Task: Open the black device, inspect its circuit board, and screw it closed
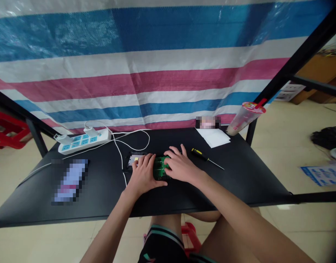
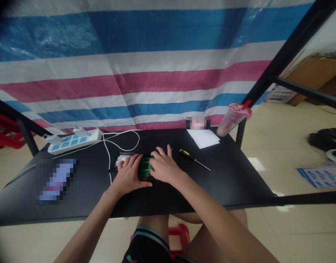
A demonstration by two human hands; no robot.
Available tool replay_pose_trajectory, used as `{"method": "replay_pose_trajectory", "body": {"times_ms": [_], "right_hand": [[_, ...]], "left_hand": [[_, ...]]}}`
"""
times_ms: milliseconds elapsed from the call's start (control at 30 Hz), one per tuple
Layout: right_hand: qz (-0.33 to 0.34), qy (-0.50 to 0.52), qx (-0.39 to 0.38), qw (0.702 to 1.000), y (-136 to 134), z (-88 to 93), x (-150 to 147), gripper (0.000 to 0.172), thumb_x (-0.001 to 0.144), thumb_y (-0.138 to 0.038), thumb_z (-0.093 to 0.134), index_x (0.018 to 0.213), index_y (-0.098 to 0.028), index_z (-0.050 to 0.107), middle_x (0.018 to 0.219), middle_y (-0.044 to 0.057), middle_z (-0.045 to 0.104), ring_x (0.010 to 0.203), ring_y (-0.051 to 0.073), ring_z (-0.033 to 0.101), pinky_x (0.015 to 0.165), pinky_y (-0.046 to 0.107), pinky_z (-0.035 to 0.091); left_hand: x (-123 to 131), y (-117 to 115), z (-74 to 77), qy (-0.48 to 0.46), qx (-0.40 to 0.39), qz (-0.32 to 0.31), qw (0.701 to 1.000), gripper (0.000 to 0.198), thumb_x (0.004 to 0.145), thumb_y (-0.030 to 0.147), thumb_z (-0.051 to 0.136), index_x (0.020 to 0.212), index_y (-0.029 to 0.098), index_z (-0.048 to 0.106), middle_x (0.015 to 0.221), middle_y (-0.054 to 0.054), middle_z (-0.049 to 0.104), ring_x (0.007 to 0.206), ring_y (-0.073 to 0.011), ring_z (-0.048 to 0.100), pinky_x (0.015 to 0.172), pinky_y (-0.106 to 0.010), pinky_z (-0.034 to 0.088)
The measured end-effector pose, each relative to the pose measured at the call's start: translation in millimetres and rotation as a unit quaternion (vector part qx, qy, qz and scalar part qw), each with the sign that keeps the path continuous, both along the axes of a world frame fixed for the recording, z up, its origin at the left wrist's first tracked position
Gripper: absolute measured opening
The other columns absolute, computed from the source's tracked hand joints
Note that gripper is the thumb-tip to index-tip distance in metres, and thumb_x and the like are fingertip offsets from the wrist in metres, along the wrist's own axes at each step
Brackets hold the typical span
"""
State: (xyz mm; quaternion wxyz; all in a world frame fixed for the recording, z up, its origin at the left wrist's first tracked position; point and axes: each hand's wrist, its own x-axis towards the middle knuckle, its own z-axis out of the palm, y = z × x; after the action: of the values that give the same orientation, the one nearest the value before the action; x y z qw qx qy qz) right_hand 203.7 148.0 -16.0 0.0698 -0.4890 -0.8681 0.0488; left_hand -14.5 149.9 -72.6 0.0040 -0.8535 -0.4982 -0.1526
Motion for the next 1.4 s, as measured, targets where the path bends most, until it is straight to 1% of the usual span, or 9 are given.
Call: {"method": "replay_pose_trajectory", "body": {"times_ms": [100, 300, 433, 567, 667, 867, 1000, 1133, 1400], "right_hand": [[-0.007, -0.03, 0.031, 0.999, -0.2, -3.6, 4.0, 0.022, 0.099, -0.027, 0.063, 0.11, -0.021, 0.081, 0.147, 0.013, 0.063, 0.154, 0.042, 0.035, 0.124, 0.083, 0.008], [0.023, -0.108, 0.056, 0.992, 0.0, 9.3, 2.8, 0.022, 0.097, -0.017, 0.064, 0.092, -0.02, 0.084, 0.131, 0.015, 0.071, 0.151, 0.047, 0.037, 0.121, 0.086, 0.006], [0.077, -0.15, 0.072, 0.983, 3.0, 16.2, -4.9, 0.023, 0.095, -0.016, 0.063, 0.096, -0.02, 0.085, 0.115, 0.016, 0.074, 0.149, 0.045, 0.04, 0.124, 0.082, 0.006], [0.093, -0.157, 0.078, 0.98, 8.7, 18.2, -7.8, 0.022, 0.091, -0.017, 0.065, 0.1, -0.019, 0.085, 0.119, 0.017, 0.073, 0.146, 0.043, 0.042, 0.126, 0.08, 0.008], [0.081, -0.137, 0.076, 0.984, 11.3, 17.0, -7.0, 0.022, 0.088, -0.018, 0.067, 0.1, -0.017, 0.085, 0.128, 0.019, 0.069, 0.145, 0.044, 0.042, 0.126, 0.079, 0.009], [0.05, -0.115, 0.064, 0.99, 10.1, 11.8, -3.3, 0.023, 0.086, -0.022, 0.068, 0.099, -0.019, 0.086, 0.128, 0.018, 0.068, 0.146, 0.044, 0.038, 0.125, 0.08, 0.006], [0.036, -0.095, 0.063, 0.993, 8.9, 9.4, 0.4, 0.021, 0.085, -0.023, 0.067, 0.095, -0.02, 0.085, 0.136, 0.016, 0.067, 0.151, 0.045, 0.032, 0.125, 0.08, 0.003], [0.0, -0.061, 0.026, 0.998, 7.7, 7.9, 4.3, 0.015, 0.083, -0.023, 0.068, 0.085, -0.021, 0.082, 0.142, 0.012, 0.065, 0.155, 0.045, 0.03, 0.125, 0.081, 0.0], [-0.055, 0.022, -0.045, 0.997, 4.9, 4.5, 11.5, 0.011, 0.084, -0.028, 0.069, 0.077, -0.022, 0.075, 0.14, 0.005, 0.07, 0.159, 0.044, 0.028, 0.123, 0.082, -0.002]], "left_hand": [[0.0, -1.5, -0.2, -0.002, -0.004, 0.0, 1.0, 0.124, 0.066, 0.09, 0.076, 0.161, 0.018, 0.042, 0.161, -0.023, 0.048, 0.144, -0.0453, 0.044, 0.113, -0.061, 0.035], [0.6, -3.1, 1.0, -0.009, -0.013, 0.003, 1.0, 0.125, 0.065, 0.09, 0.077, 0.162, 0.02, 0.042, 0.161, -0.022, 0.048, 0.144, -0.0464, 0.043, 0.114, -0.061, 0.034], [1.3, -2.9, 2.4, -0.013, -0.015, 0.001, 1.0, 0.125, 0.064, 0.089, 0.078, 0.163, 0.02, 0.042, 0.16, -0.022, 0.048, 0.144, -0.0471, 0.042, 0.115, -0.063, 0.032], [1.0, -3.4, 2.0, -0.012, -0.006, 0.0, 1.0, 0.126, 0.064, 0.089, 0.078, 0.162, 0.019, 0.043, 0.16, -0.022, 0.049, 0.143, -0.0467, 0.043, 0.114, -0.064, 0.033], [0.7, -4.1, 1.5, -0.01, -0.003, 0.001, 1.0, 0.125, 0.064, 0.088, 0.079, 0.162, 0.019, 0.042, 0.159, -0.021, 0.049, 0.143, -0.0464, 0.043, 0.114, -0.064, 0.034], [0.3, -3.8, 0.8, -0.011, -0.001, -0.004, 1.0, 0.127, 0.063, 0.088, 0.078, 0.163, 0.019, 0.041, 0.159, -0.021, 0.049, 0.142, -0.0465, 0.043, 0.114, -0.063, 0.032], [0.3, -3.2, 0.3, -0.015, 0.0, -0.006, 1.0, 0.129, 0.063, 0.089, 0.078, 0.164, 0.019, 0.039, 0.16, -0.021, 0.048, 0.142, -0.0466, 0.042, 0.115, -0.064, 0.031], [0.7, -3.1, 1.5, -0.014, -0.004, -0.005, 1.0, 0.128, 0.063, 0.089, 0.078, 0.163, 0.019, 0.04, 0.16, -0.021, 0.048, 0.142, -0.0461, 0.043, 0.115, -0.064, 0.032], [1.0, -2.7, 3.7, -0.022, -0.004, -0.009, 1.0, 0.127, 0.062, 0.088, 0.079, 0.161, 0.019, 0.041, 0.16, -0.021, 0.048, 0.142, -0.0461, 0.044, 0.116, -0.063, 0.031]]}}
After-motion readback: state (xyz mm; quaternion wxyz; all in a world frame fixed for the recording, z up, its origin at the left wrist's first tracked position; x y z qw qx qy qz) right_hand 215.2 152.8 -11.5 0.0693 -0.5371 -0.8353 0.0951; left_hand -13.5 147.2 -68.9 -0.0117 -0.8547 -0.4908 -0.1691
